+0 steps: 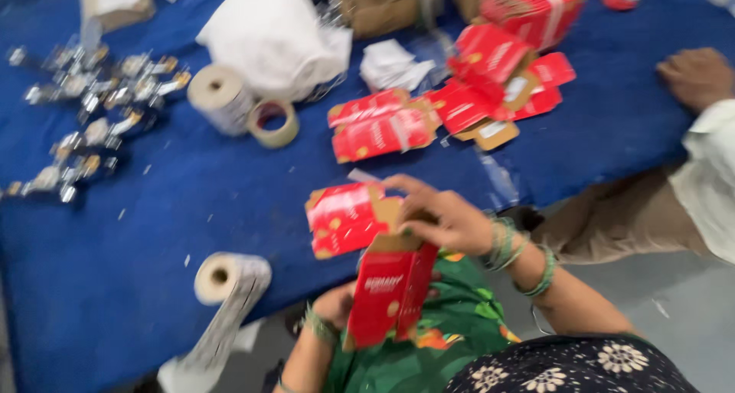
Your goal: The person repeatedly picks up small red cardboard boxes, peels labels from a roll, and sticks them onto the boxes. The person then places the labeled boxes into a pile on the table.
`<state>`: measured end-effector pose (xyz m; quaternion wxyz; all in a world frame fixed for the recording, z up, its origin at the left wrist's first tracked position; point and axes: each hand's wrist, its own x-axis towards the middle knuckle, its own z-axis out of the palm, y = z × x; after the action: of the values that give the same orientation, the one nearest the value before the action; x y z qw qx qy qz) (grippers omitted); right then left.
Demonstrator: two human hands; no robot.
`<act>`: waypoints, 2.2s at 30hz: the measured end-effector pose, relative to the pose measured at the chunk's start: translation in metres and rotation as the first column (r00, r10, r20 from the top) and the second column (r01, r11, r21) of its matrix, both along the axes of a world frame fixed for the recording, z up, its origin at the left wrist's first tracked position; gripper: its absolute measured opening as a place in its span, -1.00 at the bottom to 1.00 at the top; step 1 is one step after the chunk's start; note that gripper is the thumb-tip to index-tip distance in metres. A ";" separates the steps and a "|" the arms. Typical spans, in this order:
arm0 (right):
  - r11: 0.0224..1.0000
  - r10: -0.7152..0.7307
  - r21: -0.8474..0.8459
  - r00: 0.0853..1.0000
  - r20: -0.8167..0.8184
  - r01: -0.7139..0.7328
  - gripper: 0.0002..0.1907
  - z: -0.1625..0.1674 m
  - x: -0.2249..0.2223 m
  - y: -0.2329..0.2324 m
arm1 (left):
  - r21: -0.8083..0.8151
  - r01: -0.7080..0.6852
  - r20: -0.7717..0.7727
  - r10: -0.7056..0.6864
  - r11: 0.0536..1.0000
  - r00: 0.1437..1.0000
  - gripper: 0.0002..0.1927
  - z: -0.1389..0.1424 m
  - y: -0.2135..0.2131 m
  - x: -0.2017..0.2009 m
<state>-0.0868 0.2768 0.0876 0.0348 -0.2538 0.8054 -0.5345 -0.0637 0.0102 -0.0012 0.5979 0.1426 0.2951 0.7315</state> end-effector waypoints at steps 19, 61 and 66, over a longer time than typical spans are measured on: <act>0.998 -0.002 0.063 0.998 -0.063 0.006 -0.01 0.020 0.024 -0.003 | 0.017 -0.609 -0.223 0.597 0.793 0.770 -0.10 -0.048 0.107 -0.051; 0.886 -0.364 -0.234 0.913 0.183 0.400 0.11 -0.126 -0.006 -0.054 | -0.420 -0.584 -0.347 0.472 0.695 0.811 -0.51 -0.159 0.062 -0.126; 0.910 -0.323 -0.219 0.933 0.159 0.352 0.14 -0.114 0.002 -0.057 | -0.386 -0.567 -0.359 0.448 0.728 0.819 -0.48 -0.144 0.061 -0.126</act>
<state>-0.0847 0.2202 -0.0268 -0.0415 -0.0805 0.7619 -0.6413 -0.1900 0.0709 -0.1453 0.3487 -0.0077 0.5635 0.7489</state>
